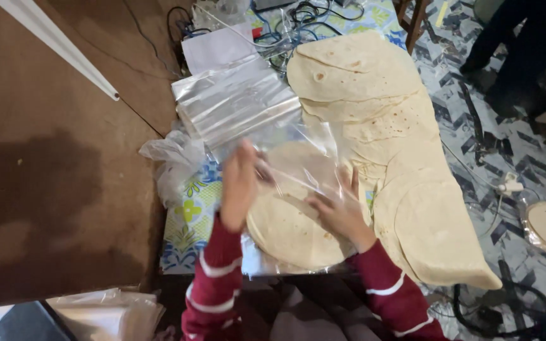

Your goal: The person packs flatbread into plastic bags by hand, placing several pieces of bread into each bag and setting the bags aside on a table.

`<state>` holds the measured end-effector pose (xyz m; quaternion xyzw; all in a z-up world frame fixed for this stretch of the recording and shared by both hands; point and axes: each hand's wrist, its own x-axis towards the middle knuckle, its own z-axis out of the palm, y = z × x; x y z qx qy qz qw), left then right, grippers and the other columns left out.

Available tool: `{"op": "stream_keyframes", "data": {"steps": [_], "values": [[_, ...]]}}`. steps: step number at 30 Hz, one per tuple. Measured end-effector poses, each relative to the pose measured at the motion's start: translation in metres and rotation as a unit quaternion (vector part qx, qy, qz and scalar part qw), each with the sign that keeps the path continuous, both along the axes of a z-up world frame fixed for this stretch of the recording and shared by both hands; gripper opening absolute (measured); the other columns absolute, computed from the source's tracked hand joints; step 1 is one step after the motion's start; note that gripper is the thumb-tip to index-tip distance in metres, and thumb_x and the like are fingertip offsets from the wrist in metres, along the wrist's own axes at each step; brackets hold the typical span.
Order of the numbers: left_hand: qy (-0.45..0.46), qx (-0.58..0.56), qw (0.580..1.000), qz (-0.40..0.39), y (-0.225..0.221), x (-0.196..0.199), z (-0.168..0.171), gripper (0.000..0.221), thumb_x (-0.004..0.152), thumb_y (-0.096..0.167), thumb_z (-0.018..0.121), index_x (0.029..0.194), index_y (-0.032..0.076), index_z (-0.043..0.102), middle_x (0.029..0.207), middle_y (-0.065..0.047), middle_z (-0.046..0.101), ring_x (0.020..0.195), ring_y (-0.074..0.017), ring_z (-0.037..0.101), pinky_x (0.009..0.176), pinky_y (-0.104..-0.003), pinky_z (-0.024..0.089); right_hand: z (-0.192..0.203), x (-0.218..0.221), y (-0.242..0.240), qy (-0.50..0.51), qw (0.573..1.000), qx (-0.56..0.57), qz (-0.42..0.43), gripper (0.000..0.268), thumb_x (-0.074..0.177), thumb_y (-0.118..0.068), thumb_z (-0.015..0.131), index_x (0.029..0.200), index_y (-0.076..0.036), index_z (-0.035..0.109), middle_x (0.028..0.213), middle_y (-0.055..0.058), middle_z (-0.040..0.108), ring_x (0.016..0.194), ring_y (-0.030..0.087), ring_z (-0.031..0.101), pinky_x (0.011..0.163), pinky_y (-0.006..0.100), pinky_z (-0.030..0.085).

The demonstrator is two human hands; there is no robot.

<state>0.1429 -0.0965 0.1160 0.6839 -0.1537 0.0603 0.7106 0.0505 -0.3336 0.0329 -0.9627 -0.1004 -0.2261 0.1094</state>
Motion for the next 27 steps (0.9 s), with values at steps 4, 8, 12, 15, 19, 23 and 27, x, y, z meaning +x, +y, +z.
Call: {"op": "stream_keyframes", "data": {"steps": [4,8,12,15,19,23,27], "values": [[0.216,-0.074,0.952,-0.206,-0.014,-0.081,0.013,0.049,0.104,0.053,0.037,0.105,0.006,0.052,0.081,-0.007,0.064,0.049,-0.0159,0.059,0.042,-0.027,0.049,0.048,-0.027,-0.012,0.135,0.811,0.548,0.155,0.073,0.095,-0.039,0.071,0.153,-0.007,0.039,0.153,0.026,0.047,0.129,0.036,0.052,0.113,0.049,0.039],[0.264,-0.135,0.934,-0.198,0.007,-0.116,-0.010,0.050,0.101,0.056,0.035,0.115,0.011,0.053,0.085,-0.005,0.067,0.055,-0.0124,0.059,0.045,-0.027,0.052,0.044,-0.049,-0.039,0.097,0.621,0.715,0.306,0.041,0.095,-0.030,0.072,0.118,0.003,0.067,0.129,0.026,0.067,0.125,0.034,0.065,0.109,0.045,0.051],[0.182,-0.139,0.944,-0.238,0.041,-0.128,-0.041,0.043,0.112,0.042,0.049,0.097,0.003,0.056,0.084,-0.010,0.069,0.069,-0.0139,0.067,0.061,-0.028,0.055,0.036,-0.055,-0.055,0.162,0.555,0.811,0.096,0.028,0.107,-0.020,0.071,0.098,0.006,0.068,0.072,0.012,0.061,0.067,0.028,0.064,0.062,0.040,0.053],[0.099,-0.020,0.980,-0.173,0.044,-0.134,-0.017,0.036,0.106,0.029,0.061,0.092,-0.004,0.062,0.089,-0.017,0.074,0.081,-0.0145,0.067,0.071,-0.027,0.052,0.059,-0.050,-0.040,0.206,0.643,0.732,0.085,0.021,0.099,-0.015,0.069,0.089,0.003,0.068,0.074,0.008,0.065,0.067,0.020,0.066,0.062,0.033,0.055],[0.203,-0.043,0.978,-0.028,0.073,-0.129,-0.109,0.012,0.088,0.009,0.074,0.087,-0.003,0.076,0.091,-0.009,0.079,0.067,-0.0108,0.064,0.056,-0.027,0.048,-0.003,-0.049,-0.057,0.227,0.651,0.721,0.064,0.010,0.095,0.002,0.069,0.087,0.007,0.065,0.079,0.012,0.067,0.061,0.015,0.059,0.052,0.028,0.045],[0.043,-0.328,0.938,-0.098,0.072,-0.122,-0.097,0.046,0.119,0.014,0.058,0.078,0.003,0.075,0.073,0.003,0.072,0.060,0.0004,0.063,0.051,-0.009,0.044,0.039,-0.049,-0.038,0.235,0.703,0.665,0.086,0.044,0.119,-0.017,0.057,0.088,0.011,0.071,0.062,0.016,0.063,0.047,0.018,0.056,0.044,0.026,0.038],[0.130,-0.022,0.990,0.041,0.060,-0.112,-0.059,0.018,0.099,0.013,0.063,0.096,0.001,0.077,0.074,-0.001,0.070,0.066,-0.0048,0.060,0.061,-0.021,0.049,0.073,-0.047,-0.029,0.195,0.731,0.654,0.012,0.015,0.094,-0.009,0.061,0.096,-0.002,0.073,0.073,0.008,0.072,0.060,0.013,0.069,0.057,0.025,0.056]]}}
